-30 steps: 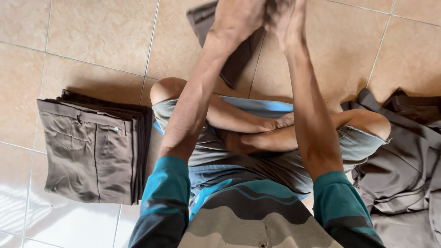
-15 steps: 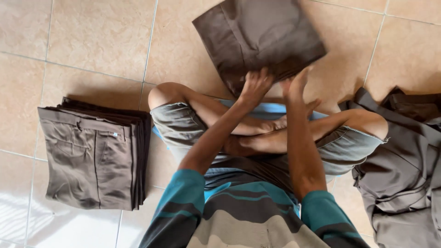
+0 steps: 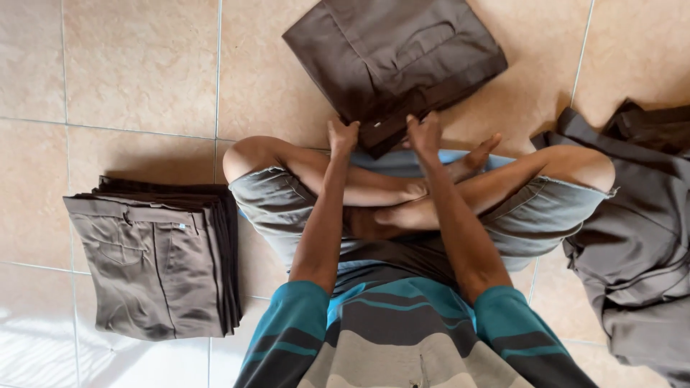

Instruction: The person sits cross-legged on a tiled floor and folds a pair of brown trousers by hand. They smooth the fabric, fold the legs together, and then fold the garment into a compact rectangle before placing it on a stack of similar trousers.

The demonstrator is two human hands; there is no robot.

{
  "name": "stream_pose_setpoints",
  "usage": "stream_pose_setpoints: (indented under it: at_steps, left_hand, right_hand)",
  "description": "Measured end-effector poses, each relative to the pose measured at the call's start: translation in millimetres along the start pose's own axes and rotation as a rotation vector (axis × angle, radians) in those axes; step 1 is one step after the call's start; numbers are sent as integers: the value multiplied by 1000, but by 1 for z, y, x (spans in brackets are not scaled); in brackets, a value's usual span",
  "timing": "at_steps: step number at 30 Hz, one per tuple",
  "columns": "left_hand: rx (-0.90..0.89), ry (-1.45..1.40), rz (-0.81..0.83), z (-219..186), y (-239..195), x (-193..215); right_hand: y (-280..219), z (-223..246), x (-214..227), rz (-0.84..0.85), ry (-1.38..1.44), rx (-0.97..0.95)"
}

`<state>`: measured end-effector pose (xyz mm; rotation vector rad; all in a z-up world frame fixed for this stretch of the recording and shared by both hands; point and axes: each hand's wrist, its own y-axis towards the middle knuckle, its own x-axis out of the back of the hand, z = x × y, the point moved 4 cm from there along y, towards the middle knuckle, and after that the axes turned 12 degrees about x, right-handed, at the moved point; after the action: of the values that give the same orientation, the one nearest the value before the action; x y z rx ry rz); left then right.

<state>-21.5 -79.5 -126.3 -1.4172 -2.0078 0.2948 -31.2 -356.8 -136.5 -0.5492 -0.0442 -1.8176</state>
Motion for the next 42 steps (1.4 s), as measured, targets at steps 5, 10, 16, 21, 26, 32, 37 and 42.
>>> stream_pose_setpoints:
  at_steps: [5, 10, 16, 21, 26, 32, 37, 42]
  left_hand:
    - [321, -354, 420, -12, -82, -69]
    - [410, -295, 516, -35, -95, -46]
    - [390, -267, 510, -45, -104, -38]
    - [188, -44, 312, -39, -87, -29]
    - [-253, 387, -309, -126, -57, 42]
    - [-228, 607, -362, -119, 55, 81]
    - [-134, 607, -214, -73, 91, 76]
    - [-105, 513, 59, -46, -3, 37]
  right_hand:
    - [36, 26, 73, -260, -548, 370]
    - [14, 43, 82, -76, -353, -10]
    - [3, 52, 69, -128, -315, 16]
    - [-12, 71, 77, -139, -301, -87]
    - [1, 33, 74, -126, -209, -70]
    - [6, 58, 66, -74, -253, -95]
    - [4, 80, 78, -91, -382, 119]
    - [75, 146, 100, -329, -881, 639]
